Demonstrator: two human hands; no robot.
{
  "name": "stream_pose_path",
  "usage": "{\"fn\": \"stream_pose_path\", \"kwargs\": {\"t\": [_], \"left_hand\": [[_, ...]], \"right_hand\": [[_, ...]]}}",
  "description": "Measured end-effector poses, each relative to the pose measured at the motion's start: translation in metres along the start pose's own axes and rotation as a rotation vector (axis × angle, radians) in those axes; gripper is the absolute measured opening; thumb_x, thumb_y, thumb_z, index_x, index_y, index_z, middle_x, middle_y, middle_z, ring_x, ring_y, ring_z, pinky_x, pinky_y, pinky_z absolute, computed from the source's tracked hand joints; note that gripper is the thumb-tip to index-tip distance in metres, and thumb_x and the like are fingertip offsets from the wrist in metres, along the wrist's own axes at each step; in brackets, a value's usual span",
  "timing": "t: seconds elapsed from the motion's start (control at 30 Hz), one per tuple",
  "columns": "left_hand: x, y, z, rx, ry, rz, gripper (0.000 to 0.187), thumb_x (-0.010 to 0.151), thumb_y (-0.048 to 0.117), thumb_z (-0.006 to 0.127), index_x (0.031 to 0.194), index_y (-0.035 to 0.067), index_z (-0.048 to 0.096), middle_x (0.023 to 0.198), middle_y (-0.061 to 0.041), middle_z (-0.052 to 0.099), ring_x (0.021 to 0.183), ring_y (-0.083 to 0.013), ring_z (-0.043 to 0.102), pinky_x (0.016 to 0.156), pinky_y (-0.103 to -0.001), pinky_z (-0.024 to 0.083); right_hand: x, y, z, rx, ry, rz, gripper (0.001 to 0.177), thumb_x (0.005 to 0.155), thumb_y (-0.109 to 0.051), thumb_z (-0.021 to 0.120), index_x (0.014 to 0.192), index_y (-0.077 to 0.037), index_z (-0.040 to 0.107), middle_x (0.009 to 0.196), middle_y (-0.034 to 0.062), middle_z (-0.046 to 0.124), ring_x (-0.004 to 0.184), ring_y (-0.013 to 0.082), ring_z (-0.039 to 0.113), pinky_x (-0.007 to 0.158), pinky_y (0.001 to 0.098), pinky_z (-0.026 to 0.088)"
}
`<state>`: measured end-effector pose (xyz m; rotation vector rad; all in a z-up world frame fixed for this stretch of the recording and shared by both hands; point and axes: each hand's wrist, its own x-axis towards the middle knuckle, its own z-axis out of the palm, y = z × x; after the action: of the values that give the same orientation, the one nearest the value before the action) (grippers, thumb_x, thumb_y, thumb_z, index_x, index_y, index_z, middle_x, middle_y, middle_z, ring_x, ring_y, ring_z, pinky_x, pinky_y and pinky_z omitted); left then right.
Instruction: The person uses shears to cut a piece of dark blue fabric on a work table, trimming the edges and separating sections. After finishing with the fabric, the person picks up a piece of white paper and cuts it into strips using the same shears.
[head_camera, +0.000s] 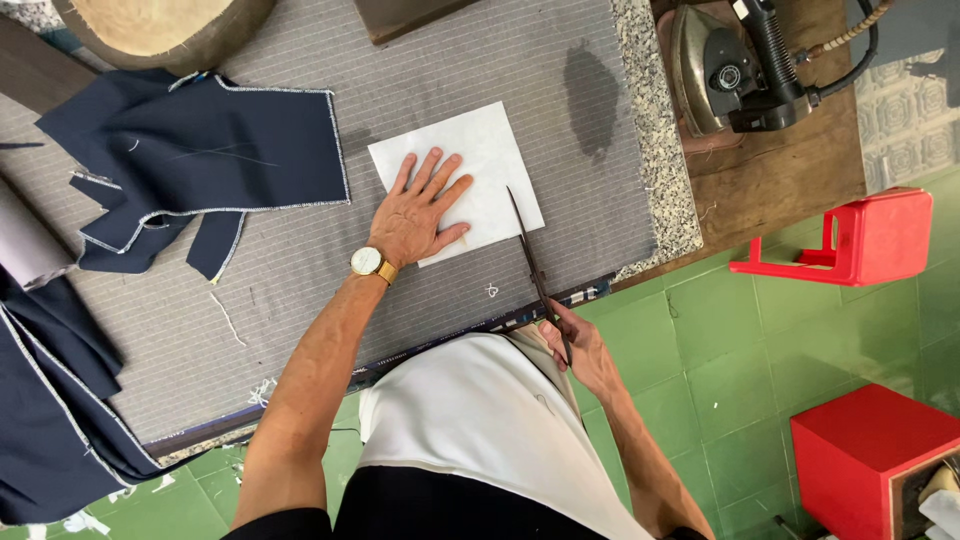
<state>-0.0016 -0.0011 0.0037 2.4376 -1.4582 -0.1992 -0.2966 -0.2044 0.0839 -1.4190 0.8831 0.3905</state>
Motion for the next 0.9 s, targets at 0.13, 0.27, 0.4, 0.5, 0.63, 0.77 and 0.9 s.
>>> {"fn": "stream_pose_path", "kwargs": {"t": [0.13,0.27,0.4,0.5,0.63,0.77,0.9], "left_hand": [[0.0,0.0,0.001,0.007,-0.002,-0.002,0.075,0.1,0.067,0.041,0.16,0.022,0.037,0.172,-0.008,0.021,0.159,-0.0326,0.012,0.129,-0.056,0.004],[0.0,0.0,0.0,0.019,-0.019,-0.011,0.075,0.1,0.069,0.037,0.16,0.023,0.036,0.172,-0.007,0.02,0.159,-0.0316,0.011,0.129,-0.055,0.004],[-0.001,0.0,0.002,0.011,-0.014,-0.01,0.075,0.1,0.069,0.037,0.16,0.024,0.035,0.172,-0.007,0.02,0.159,-0.0316,0.012,0.129,-0.055,0.004],[-0.001,0.0,0.001,0.024,-0.009,-0.009,0.076,0.1,0.07,0.038,0.16,0.023,0.037,0.172,-0.007,0.022,0.159,-0.0316,0.012,0.129,-0.055,0.004],[0.0,-0.001,0.003,0.03,-0.001,-0.014,0.077,0.099,0.071,0.038,0.16,0.023,0.036,0.172,-0.007,0.022,0.159,-0.0316,0.012,0.129,-0.055,0.003],[-0.002,-0.002,0.004,0.007,0.026,-0.009,0.075,0.1,0.069,0.039,0.16,0.024,0.037,0.172,-0.007,0.022,0.159,-0.0318,0.013,0.129,-0.055,0.004],[-0.001,-0.001,0.003,0.009,0.044,-0.001,0.075,0.1,0.069,0.039,0.159,0.023,0.038,0.171,-0.007,0.023,0.159,-0.0316,0.013,0.129,-0.055,0.004]], "right_hand": [[0.002,0.0,0.001,-0.009,0.0,-0.016,0.065,0.093,-0.035,0.072,0.145,-0.001,0.052,0.065,0.0135,0.06,0.049,0.0174,0.06,0.036,0.0252,0.052],[-0.001,-0.006,0.003,-0.007,0.009,-0.008,0.067,0.093,-0.036,0.072,0.146,-0.001,0.052,0.065,0.0129,0.059,0.048,0.0171,0.06,0.036,0.0248,0.05],[0.002,-0.001,0.002,-0.004,0.02,-0.008,0.064,0.093,-0.034,0.073,0.143,0.0,0.054,0.063,0.0128,0.06,0.044,0.0174,0.06,0.033,0.025,0.048],[-0.003,-0.01,0.005,0.028,0.052,0.018,0.059,0.091,-0.025,0.077,0.141,0.0,0.057,0.059,0.014,0.059,0.043,0.0177,0.059,0.03,0.024,0.046],[0.002,-0.002,0.001,0.04,0.051,0.015,0.06,0.089,-0.022,0.079,0.139,0.002,0.058,0.056,0.0129,0.058,0.04,0.0164,0.057,0.028,0.0229,0.045],[-0.002,-0.02,0.003,0.017,0.018,0.054,0.056,0.091,-0.028,0.075,0.138,0.001,0.06,0.06,0.0127,0.058,0.046,0.0174,0.06,0.032,0.0254,0.05],[0.012,-0.019,0.007,0.009,0.019,0.024,0.054,0.092,-0.029,0.075,0.136,-0.001,0.062,0.06,0.0132,0.059,0.048,0.0183,0.06,0.034,0.0263,0.051]]}}
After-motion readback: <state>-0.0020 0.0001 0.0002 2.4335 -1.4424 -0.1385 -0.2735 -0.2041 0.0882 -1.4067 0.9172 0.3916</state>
